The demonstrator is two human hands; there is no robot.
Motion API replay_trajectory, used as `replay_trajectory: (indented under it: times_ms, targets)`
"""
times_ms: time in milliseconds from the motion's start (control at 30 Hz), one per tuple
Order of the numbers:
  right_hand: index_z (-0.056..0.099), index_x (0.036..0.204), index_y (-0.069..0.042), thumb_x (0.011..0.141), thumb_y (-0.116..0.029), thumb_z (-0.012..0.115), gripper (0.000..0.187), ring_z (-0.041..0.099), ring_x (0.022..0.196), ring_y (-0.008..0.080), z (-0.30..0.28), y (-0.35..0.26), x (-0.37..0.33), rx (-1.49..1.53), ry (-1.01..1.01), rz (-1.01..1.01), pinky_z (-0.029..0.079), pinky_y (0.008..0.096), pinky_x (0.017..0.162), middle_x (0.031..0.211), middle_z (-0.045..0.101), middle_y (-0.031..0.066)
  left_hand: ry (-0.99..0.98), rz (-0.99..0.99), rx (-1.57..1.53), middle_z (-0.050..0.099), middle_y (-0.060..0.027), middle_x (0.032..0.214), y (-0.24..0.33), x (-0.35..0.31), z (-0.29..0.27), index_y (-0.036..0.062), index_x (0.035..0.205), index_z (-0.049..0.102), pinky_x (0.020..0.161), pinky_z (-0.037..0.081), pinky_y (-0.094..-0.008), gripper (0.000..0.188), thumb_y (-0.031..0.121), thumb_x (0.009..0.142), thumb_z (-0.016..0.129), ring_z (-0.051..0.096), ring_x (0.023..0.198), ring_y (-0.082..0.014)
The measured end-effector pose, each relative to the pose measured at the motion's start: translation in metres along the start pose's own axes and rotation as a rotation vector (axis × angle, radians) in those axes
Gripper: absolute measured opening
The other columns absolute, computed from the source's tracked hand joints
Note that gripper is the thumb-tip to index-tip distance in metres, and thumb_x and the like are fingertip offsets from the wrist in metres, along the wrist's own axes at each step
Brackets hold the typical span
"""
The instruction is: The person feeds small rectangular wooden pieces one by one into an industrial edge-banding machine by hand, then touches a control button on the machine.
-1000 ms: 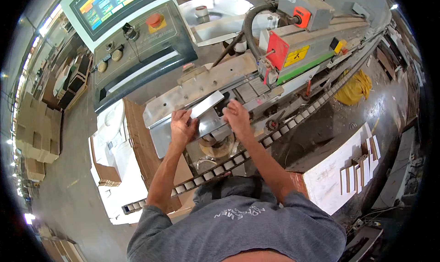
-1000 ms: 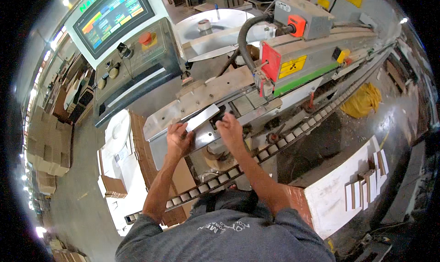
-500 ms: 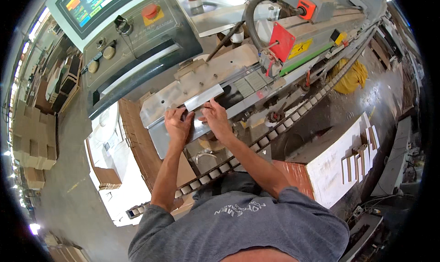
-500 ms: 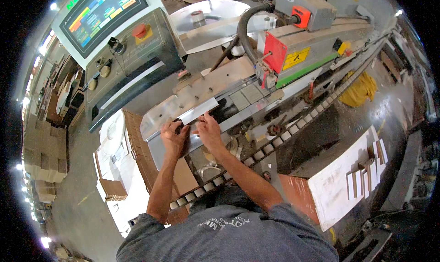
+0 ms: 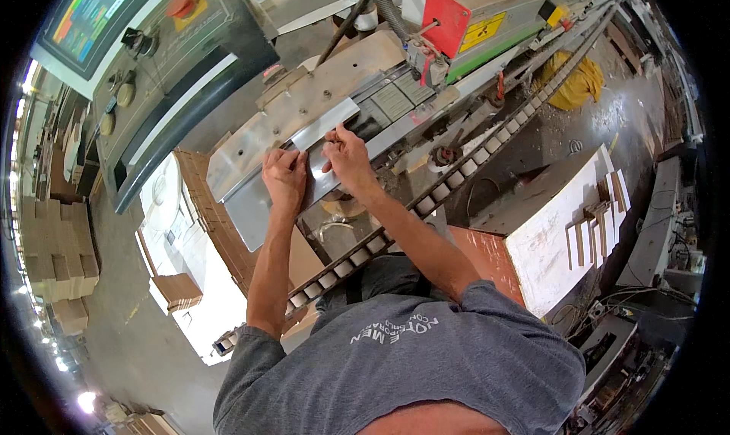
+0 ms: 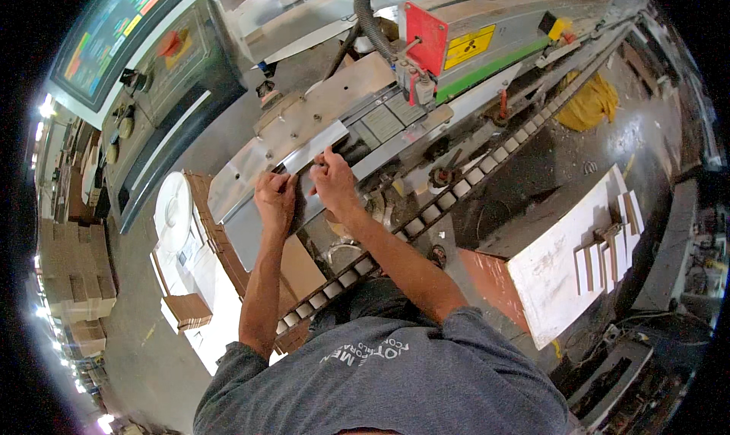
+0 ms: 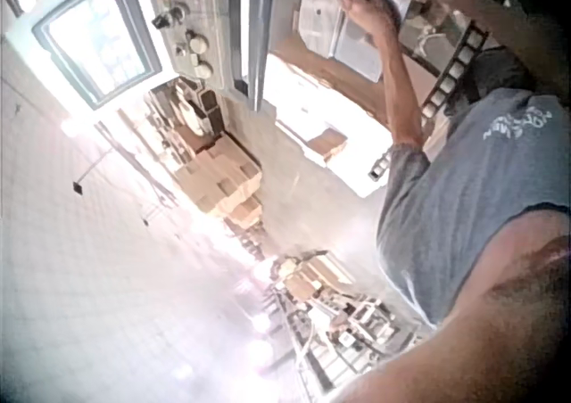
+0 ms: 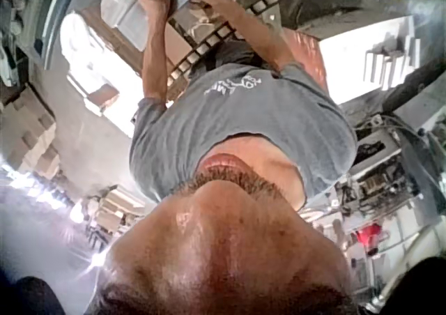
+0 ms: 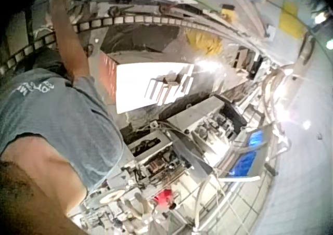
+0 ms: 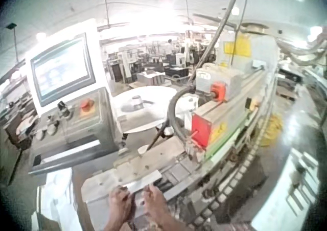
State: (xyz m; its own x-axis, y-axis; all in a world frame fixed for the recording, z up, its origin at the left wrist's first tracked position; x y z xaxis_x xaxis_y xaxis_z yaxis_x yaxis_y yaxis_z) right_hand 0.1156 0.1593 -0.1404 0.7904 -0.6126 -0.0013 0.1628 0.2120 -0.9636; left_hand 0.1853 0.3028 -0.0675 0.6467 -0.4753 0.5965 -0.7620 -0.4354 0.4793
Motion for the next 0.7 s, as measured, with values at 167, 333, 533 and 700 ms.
replay_trajectory:
  times_ms: [167,333,533,700]
  targets:
    - [0.052,0.102,0.011,0.090,-0.005,0.051,0.020,0.060,0.052,0.0144,-0.032,-0.012,0.021,-0.009,0.044,0.060,0.052,0.0280,0.047,0.083,0.058,0.0096,-0.037,0.015,0.024,0.063,-0.0121,0.073,0.019,0.020,0.035,0.0042,0.077,0.072,0.067,0.049,-0.0428,0.008,0.009,0.074,0.077,0.060,0.071,-0.0328]
    - [0.053,0.103,0.009,0.094,-0.006,0.053,0.017,0.057,0.052,0.0135,-0.074,-0.014,0.044,-0.029,0.059,0.085,0.051,0.0285,0.046,0.082,0.055,0.0084,-0.082,0.008,0.049,0.062,-0.0124,0.073,0.041,0.038,0.076,0.0061,0.077,0.073,0.065,0.050,-0.0433,0.009,0.014,0.075,0.077,0.061,0.070,-0.0335]
    - [0.053,0.107,0.010,0.094,-0.004,0.054,0.019,0.057,0.058,0.0131,-0.130,-0.020,0.075,0.039,0.158,-0.032,0.051,0.0267,0.045,0.085,0.054,0.0085,-0.152,-0.020,0.035,0.062,-0.0113,0.073,0.072,0.061,0.130,0.0071,0.076,0.072,0.064,0.050,-0.0448,0.011,0.017,0.078,0.076,0.062,0.070,-0.0343]
    - [0.055,0.127,0.003,0.094,-0.003,0.057,0.033,0.054,0.063,0.0069,-0.139,-0.064,0.052,-0.296,0.113,-0.180,0.045,0.0238,0.052,0.094,0.061,0.0048,-0.226,-0.052,-0.082,0.061,-0.0112,0.073,0.081,0.075,0.177,0.0081,0.076,0.072,0.063,0.050,-0.0447,0.011,0.019,0.078,0.076,0.063,0.069,-0.0344]
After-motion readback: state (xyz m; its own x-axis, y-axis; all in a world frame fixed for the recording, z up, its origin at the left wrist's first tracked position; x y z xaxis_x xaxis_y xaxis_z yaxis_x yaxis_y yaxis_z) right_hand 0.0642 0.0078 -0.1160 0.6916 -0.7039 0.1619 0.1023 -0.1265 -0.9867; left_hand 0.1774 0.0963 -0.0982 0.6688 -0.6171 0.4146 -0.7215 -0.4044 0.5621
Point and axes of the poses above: each hand's wrist, its own x-axis towards the middle knuckle, its own z-axis out of the palm, y = z × x, the point moved 10 cm from there along x, towards the middle knuckle
